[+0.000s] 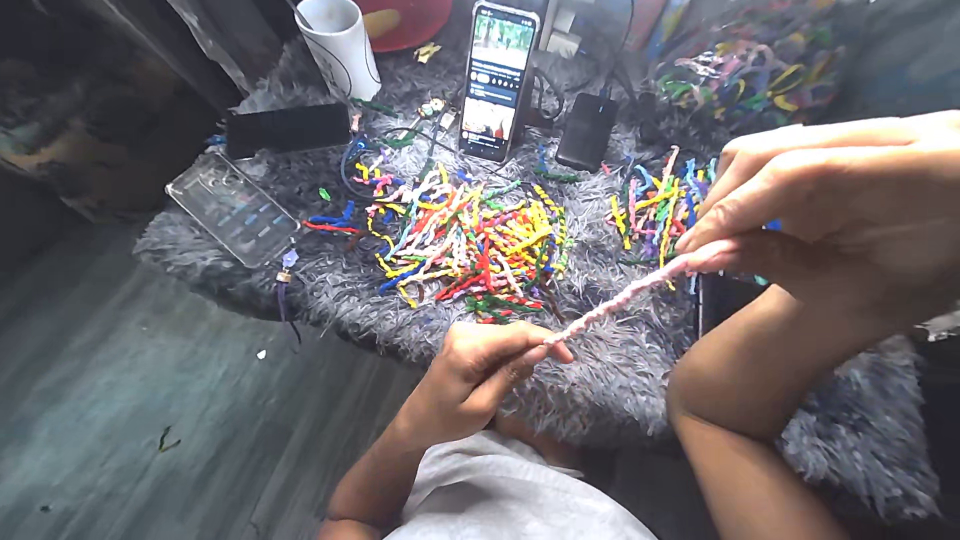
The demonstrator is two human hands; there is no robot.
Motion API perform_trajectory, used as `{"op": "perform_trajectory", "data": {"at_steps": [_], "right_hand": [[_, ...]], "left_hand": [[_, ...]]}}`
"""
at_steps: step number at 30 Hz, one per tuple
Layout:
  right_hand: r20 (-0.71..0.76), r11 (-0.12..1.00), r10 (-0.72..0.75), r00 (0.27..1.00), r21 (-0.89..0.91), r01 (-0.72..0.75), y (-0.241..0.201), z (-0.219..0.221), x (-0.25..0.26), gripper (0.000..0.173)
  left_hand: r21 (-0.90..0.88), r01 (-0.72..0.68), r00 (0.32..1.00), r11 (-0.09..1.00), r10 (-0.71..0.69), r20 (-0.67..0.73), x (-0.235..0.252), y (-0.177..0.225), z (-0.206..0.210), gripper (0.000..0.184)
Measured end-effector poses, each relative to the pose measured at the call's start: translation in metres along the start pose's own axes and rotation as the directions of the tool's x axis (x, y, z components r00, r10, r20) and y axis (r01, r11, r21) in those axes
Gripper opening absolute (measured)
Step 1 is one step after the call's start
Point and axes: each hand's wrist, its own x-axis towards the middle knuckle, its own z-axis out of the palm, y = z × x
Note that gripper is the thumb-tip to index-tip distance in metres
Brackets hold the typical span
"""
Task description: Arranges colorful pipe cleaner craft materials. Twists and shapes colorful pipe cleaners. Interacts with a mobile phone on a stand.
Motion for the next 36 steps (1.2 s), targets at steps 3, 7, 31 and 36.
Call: {"op": "perform_trajectory", "data": {"at_steps": [3, 7, 31, 36], "right_hand": [[0.008, 0.999, -0.003, 1.000, -0.036, 0.003, 0.008, -0.002, 0.001, 0.021], [0.000, 1.000, 0.004, 1.000, -0.022, -0.004, 0.013, -0.003, 0.001, 0.021], [-0.086, 1.000, -0.005, 0.996, 0.007, 0.006, 0.021, -0.011, -0.003, 0.018], [-0.081, 1.000, -0.007, 0.997, 0.010, 0.008, 0.023, -0.012, -0.003, 0.017]], "left_hand": [[0.235, -0.034, 0.999, 0.971, 0.032, 0.011, 0.003, -0.002, 0.005, 0.029], [0.548, -0.123, 0.986, 0.828, 0.166, -0.029, 0.000, -0.006, 0.009, 0.034], [0.070, -0.086, 0.955, 0.994, 0.102, -0.278, -0.006, -0.011, 0.026, 0.027], [-0.071, -0.149, 0.951, 0.986, 0.123, -0.284, -0.005, -0.010, 0.026, 0.021]]}}
